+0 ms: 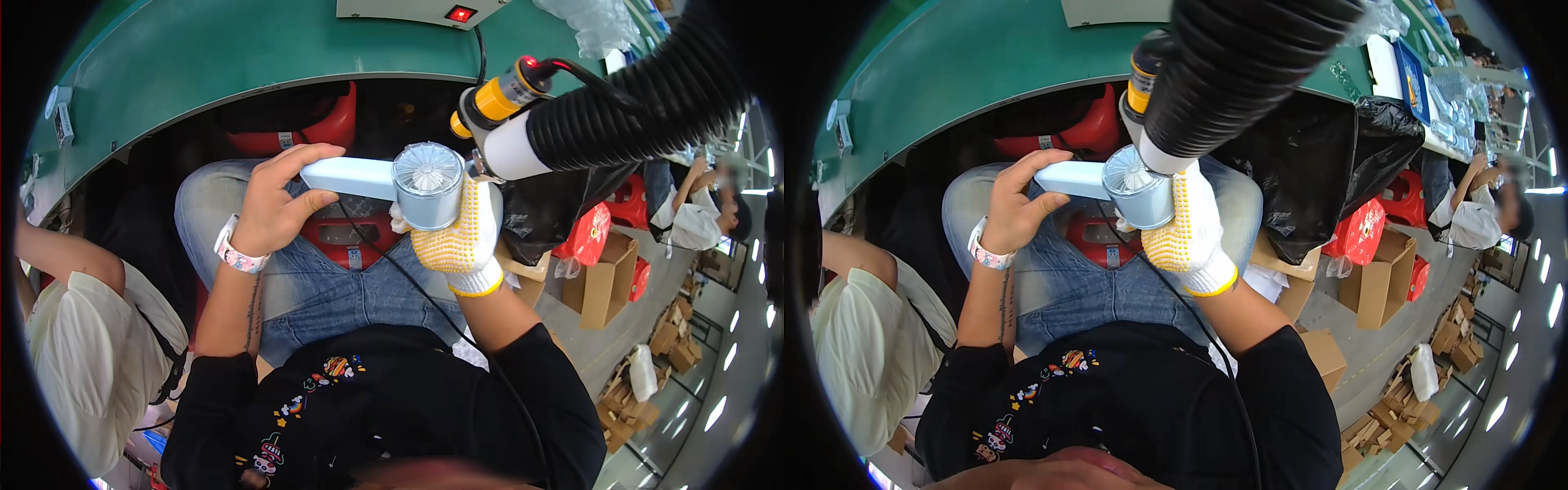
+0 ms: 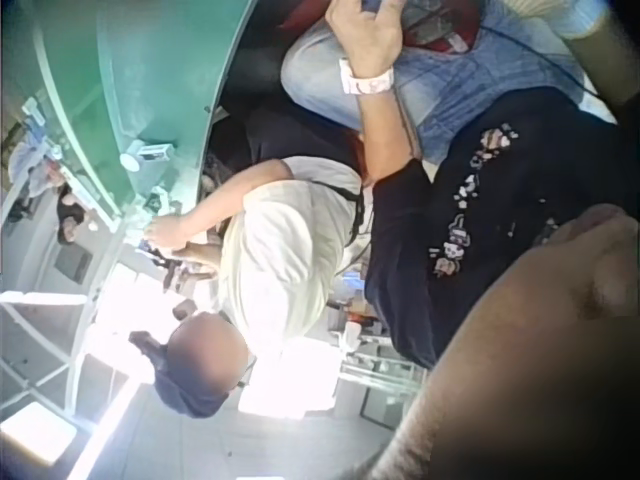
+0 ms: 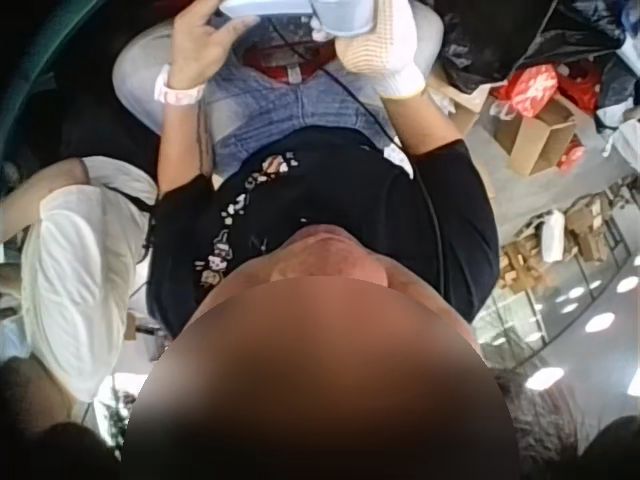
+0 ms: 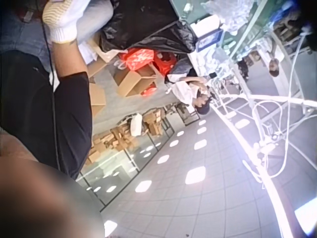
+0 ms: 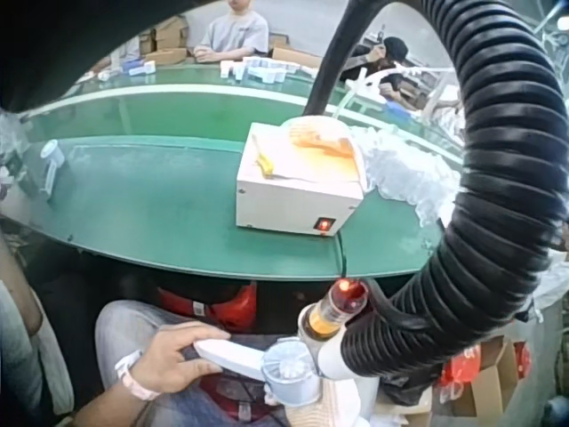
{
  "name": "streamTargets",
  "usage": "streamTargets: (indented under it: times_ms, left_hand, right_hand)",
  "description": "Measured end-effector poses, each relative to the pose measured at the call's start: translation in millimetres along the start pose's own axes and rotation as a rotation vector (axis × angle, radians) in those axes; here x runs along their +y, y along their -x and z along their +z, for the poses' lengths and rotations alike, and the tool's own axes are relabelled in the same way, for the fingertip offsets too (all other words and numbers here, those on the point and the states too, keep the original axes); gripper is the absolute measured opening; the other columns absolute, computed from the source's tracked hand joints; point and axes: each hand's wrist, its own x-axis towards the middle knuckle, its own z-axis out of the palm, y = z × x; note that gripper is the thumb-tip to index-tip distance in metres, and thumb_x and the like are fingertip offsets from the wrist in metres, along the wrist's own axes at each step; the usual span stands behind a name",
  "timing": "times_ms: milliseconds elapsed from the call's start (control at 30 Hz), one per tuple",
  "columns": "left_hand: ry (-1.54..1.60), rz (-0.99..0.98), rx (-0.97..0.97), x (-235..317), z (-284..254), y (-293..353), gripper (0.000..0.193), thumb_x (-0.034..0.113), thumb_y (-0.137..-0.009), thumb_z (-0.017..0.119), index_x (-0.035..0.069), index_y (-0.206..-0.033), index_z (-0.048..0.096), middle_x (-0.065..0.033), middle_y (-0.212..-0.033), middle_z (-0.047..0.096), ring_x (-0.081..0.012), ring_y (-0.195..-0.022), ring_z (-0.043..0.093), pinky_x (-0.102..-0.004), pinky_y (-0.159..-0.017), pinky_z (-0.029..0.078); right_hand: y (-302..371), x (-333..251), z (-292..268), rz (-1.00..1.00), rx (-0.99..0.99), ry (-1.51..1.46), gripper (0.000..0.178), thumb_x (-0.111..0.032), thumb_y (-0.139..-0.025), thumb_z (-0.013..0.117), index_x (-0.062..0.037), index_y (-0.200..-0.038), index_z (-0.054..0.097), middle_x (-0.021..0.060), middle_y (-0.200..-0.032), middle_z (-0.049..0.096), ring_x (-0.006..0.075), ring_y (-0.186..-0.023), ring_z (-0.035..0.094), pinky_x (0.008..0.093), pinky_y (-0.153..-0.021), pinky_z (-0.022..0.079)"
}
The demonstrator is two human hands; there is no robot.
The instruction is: Assembling handheld electronic devices on a production line.
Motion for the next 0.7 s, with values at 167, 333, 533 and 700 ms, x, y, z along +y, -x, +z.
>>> streamTargets:
  times_ms: [167,333,533,700]
  left_hand:
    - [0.064,-0.049,0.008,-3,7,-2,0.053,0.023,-0.083,0.085,0.002,-0.128,0.069,-0.0131,-0.115,0.073,-0.0261,-0.105,0.069,-0.0351,-0.094,0.051]
    - [-0.013,0.043,0.020,8,2,-9,0.052,0.022,-0.082,0.085,0.001,-0.127,0.070,-0.0143,-0.115,0.072,-0.0275,-0.105,0.069,-0.0350,-0.093,0.052]
    - [-0.081,0.107,0.042,21,-2,-12,0.051,0.021,-0.083,0.084,0.001,-0.127,0.070,-0.0153,-0.115,0.072,-0.0286,-0.104,0.070,-0.0349,-0.092,0.053]
    - [-0.093,0.109,0.052,23,-4,-11,0.050,0.021,-0.084,0.084,0.001,-0.128,0.070,-0.0155,-0.115,0.072,-0.0285,-0.103,0.070,-0.0349,-0.091,0.053]
  right_hand:
    - [-2,-9,8,0.010,0.046,0.020,0.078,-0.067,-0.103,0.036,-0.0019,-0.140,0.056,0.0221,-0.115,0.066,0.0370,-0.086,0.062,0.0456,-0.072,0.049]
    - [-6,-16,9,0.058,-0.095,-0.142,0.074,-0.065,-0.100,0.040,-0.0042,-0.138,0.058,0.0188,-0.115,0.065,0.0332,-0.083,0.057,0.0440,-0.071,0.046]
    - [-7,-16,14,0.099,-0.103,-0.255,0.069,-0.061,-0.096,0.046,-0.0054,-0.134,0.061,0.0162,-0.114,0.064,0.0306,-0.082,0.053,0.0430,-0.070,0.042]
    - [-5,-20,27,0.145,-0.071,-0.319,0.068,-0.059,-0.095,0.047,-0.0052,-0.134,0.061,0.0154,-0.115,0.065,0.0296,-0.079,0.052,0.0424,-0.069,0.041]
